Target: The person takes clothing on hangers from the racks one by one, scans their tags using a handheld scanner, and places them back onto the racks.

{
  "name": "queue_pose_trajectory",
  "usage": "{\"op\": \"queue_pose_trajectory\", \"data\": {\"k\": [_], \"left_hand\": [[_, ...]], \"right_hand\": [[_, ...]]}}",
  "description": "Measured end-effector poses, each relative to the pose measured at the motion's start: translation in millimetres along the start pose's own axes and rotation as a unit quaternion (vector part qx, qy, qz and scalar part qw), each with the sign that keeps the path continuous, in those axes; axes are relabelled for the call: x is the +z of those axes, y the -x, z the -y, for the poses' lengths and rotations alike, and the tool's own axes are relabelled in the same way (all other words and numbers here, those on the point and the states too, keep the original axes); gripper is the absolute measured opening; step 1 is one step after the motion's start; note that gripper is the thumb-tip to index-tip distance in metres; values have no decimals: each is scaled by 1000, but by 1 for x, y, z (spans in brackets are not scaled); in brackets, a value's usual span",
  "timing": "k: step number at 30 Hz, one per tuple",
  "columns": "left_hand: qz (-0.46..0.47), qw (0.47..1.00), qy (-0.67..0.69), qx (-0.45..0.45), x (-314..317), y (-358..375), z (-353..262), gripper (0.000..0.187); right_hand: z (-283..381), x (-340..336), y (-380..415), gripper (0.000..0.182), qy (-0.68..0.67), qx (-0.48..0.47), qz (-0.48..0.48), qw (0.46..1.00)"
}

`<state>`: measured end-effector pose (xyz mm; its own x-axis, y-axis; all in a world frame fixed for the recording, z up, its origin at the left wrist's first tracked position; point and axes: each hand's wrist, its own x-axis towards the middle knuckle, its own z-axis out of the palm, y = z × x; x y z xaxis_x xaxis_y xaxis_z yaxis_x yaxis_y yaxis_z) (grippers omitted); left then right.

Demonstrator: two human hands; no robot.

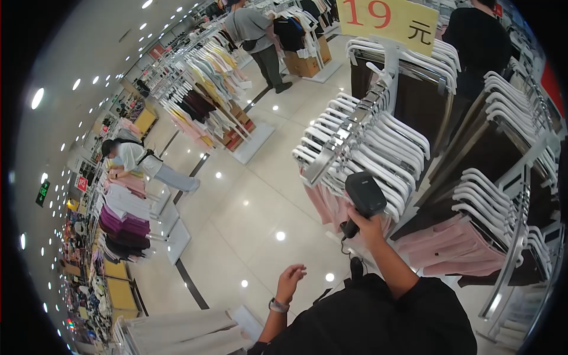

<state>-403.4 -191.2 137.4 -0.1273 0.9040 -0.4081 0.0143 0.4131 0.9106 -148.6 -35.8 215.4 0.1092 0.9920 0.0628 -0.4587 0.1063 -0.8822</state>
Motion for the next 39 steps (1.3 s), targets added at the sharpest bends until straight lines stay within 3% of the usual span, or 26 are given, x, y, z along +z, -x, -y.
{"op": "queue_pose_trajectory", "data": {"k": [6,12,15,16,20,23,25,27,30,31,33,34,36,37,39], "left_hand": [[53,997,-4,57,18,-62,-67,26],[108,993,-12,41,-2,-105,-68,26],[134,990,-16,37,-17,-127,-71,26],[149,988,-17,40,-21,-134,-73,26],[218,973,-53,59,-37,-163,-95,26],[264,954,-84,113,-56,-183,-108,24],[271,929,-141,207,-69,-191,-121,22],[277,924,-140,222,-80,-196,-134,20],[268,886,-192,326,-87,-197,-158,22],[281,882,-192,325,-86,-194,-167,22],[234,810,-238,482,-76,-180,-186,31],[247,805,-236,484,-69,-171,-195,31],[198,708,-241,634,-56,-152,-211,42],[206,704,-237,637,-52,-144,-217,42],[211,620,-318,685,-44,-130,-225,46]], "right_hand": [[-13,3,-8,31,5,73,6,997],[-16,16,-12,32,-23,5,-49,999],[10,36,-5,47,-128,-40,-37,990],[6,35,-2,59,-93,-51,-13,994],[8,57,13,54,-108,-73,-87,988],[9,76,28,52,-111,-105,-113,982],[8,93,38,50,-91,-124,-141,978],[5,108,47,48,-81,-162,-174,968],[-4,126,63,48,-85,-162,-211,960],[-6,133,70,49,-93,-167,-221,956],[-11,147,86,49,-81,-182,-232,952],[-13,154,94,49,-71,-191,-229,952],[-16,170,110,50,-61,-189,-228,953],[-17,179,118,51,-53,-178,-216,959],[-27,193,132,57,-40,-151,-213,965]]}}
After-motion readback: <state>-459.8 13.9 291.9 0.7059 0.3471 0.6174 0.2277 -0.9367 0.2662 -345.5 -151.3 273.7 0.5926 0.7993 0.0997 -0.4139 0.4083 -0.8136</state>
